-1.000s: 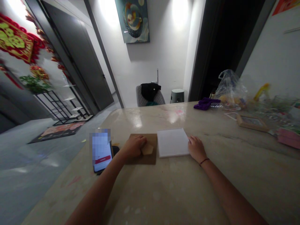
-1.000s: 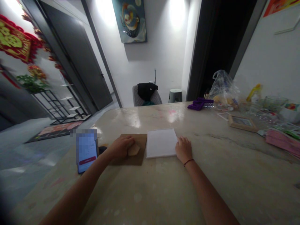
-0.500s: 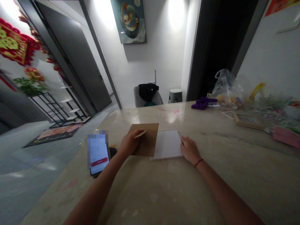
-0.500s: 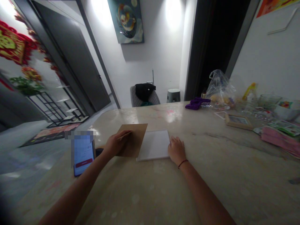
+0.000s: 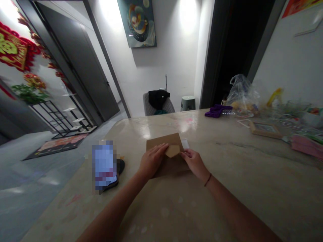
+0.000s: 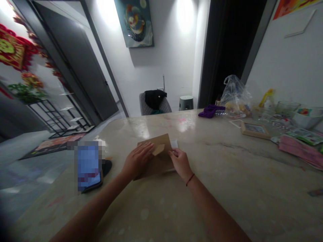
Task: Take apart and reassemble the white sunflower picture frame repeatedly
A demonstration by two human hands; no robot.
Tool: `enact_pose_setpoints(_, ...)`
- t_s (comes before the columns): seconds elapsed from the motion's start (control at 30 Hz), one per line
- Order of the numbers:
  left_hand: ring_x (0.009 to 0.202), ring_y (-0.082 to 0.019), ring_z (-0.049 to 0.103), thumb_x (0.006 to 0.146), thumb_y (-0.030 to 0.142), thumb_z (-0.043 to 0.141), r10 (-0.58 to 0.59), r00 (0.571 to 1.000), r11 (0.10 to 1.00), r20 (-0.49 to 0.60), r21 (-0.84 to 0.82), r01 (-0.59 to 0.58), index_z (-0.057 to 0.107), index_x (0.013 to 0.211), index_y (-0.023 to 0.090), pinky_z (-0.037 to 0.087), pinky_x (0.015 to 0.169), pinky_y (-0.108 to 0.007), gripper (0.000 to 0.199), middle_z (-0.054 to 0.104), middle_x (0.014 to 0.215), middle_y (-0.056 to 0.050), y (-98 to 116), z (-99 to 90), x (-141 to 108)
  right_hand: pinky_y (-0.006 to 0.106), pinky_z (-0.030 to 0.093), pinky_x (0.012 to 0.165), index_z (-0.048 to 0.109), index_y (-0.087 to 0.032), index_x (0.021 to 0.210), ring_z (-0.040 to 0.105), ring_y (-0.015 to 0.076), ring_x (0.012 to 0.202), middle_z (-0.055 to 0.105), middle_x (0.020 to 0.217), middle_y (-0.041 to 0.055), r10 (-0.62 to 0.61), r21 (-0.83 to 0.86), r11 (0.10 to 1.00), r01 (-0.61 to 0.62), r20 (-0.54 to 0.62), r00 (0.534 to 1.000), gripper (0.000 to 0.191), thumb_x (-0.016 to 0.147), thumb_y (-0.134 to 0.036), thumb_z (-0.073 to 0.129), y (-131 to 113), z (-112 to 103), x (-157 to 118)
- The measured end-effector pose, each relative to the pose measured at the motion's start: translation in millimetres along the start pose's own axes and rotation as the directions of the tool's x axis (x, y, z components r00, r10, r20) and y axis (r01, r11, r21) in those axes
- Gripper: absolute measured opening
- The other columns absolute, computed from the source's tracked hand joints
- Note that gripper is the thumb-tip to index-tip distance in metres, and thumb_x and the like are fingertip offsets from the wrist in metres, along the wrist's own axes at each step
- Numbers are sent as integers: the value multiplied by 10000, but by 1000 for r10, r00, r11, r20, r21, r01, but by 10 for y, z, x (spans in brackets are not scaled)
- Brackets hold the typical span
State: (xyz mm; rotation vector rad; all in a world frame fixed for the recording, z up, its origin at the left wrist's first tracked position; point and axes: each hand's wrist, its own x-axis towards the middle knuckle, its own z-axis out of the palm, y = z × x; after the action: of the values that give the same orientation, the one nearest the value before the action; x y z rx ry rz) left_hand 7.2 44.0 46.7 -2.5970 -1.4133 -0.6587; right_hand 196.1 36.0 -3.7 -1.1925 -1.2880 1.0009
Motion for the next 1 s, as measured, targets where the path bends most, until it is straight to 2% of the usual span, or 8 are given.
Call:
enact_pose_setpoints(0.07,1230,-197,425,875,307,408,33,999,999,-39,2,-32,448,1265,208,280,1062,-408,405,499,1309,-65,-40,98,-5,324,507,650,636,-110,899,654,226,753,707,795,107,-25,28,999,29,-127,992,408,673,-449,597,64,-132,83)
enact_pose_setpoints(0.13,1299,-226,314,882,350,388,-50,998,999,-30,2,50,387,1308,205,242,1066,-463,450,413,1375,-85,-82,219,-32,338,515,681,655,-119,896,659,231,769,710,825,110,-50,80,995,63,-151,987,430,643,-464,617,116,-278,149)
enact_pose_setpoints(0.23,1327,-251,235,885,388,361,-209,973,976,97,-37,213,341,1334,150,252,1056,-458,509,302,1425,-147,-140,403,-102,341,525,684,679,-137,874,663,231,771,714,822,99,-54,73,995,64,-130,990,398,648,-459,614,187,-437,201)
enact_pose_setpoints(0.33,1326,-222,240,890,378,332,-264,940,955,215,-78,286,289,1356,109,240,1071,-404,540,271,1433,-160,-177,514,-156,351,527,698,686,-146,889,663,234,792,716,828,90,-30,7,1000,31,-121,992,365,665,-422,605,267,-496,226)
enact_pose_setpoints(0.57,1334,-212,218,894,380,291,-333,902,932,276,-47,359,267,1363,73,170,1094,-402,561,268,1434,-158,-163,514,-152,386,474,839,686,-114,908,620,248,946,694,955,111,41,-53,998,-46,-97,994,454,699,-492,544,372,-467,274)
enact_pose_setpoints(0.7,1323,-199,254,890,365,310,-353,895,924,273,-48,379,340,1334,109,184,1094,-389,513,340,1409,-129,-158,505,-141,367,478,827,670,-108,969,620,240,942,699,929,102,81,-93,992,-87,-61,995,512,749,-533,488,330,-426,245)
enact_pose_setpoints(0.87,1320,-193,266,896,345,305,-374,881,909,291,-71,410,336,1333,76,169,1100,-365,514,352,1403,-126,-157,495,-130,352,499,779,511,-52,1207,640,227,875,680,976,139,128,-112,985,-132,-40,991,631,688,-395,616,327,-418,229)
enact_pose_setpoints(1.0,1315,-192,278,900,330,289,-386,877,902,288,-84,424,343,1328,79,169,1100,-362,499,362,1399,-127,-167,510,-130,353,498,760,465,-42,1246,639,221,850,690,932,121,85,-188,977,-96,-66,994,638,724,-389,577,355,-385,216)
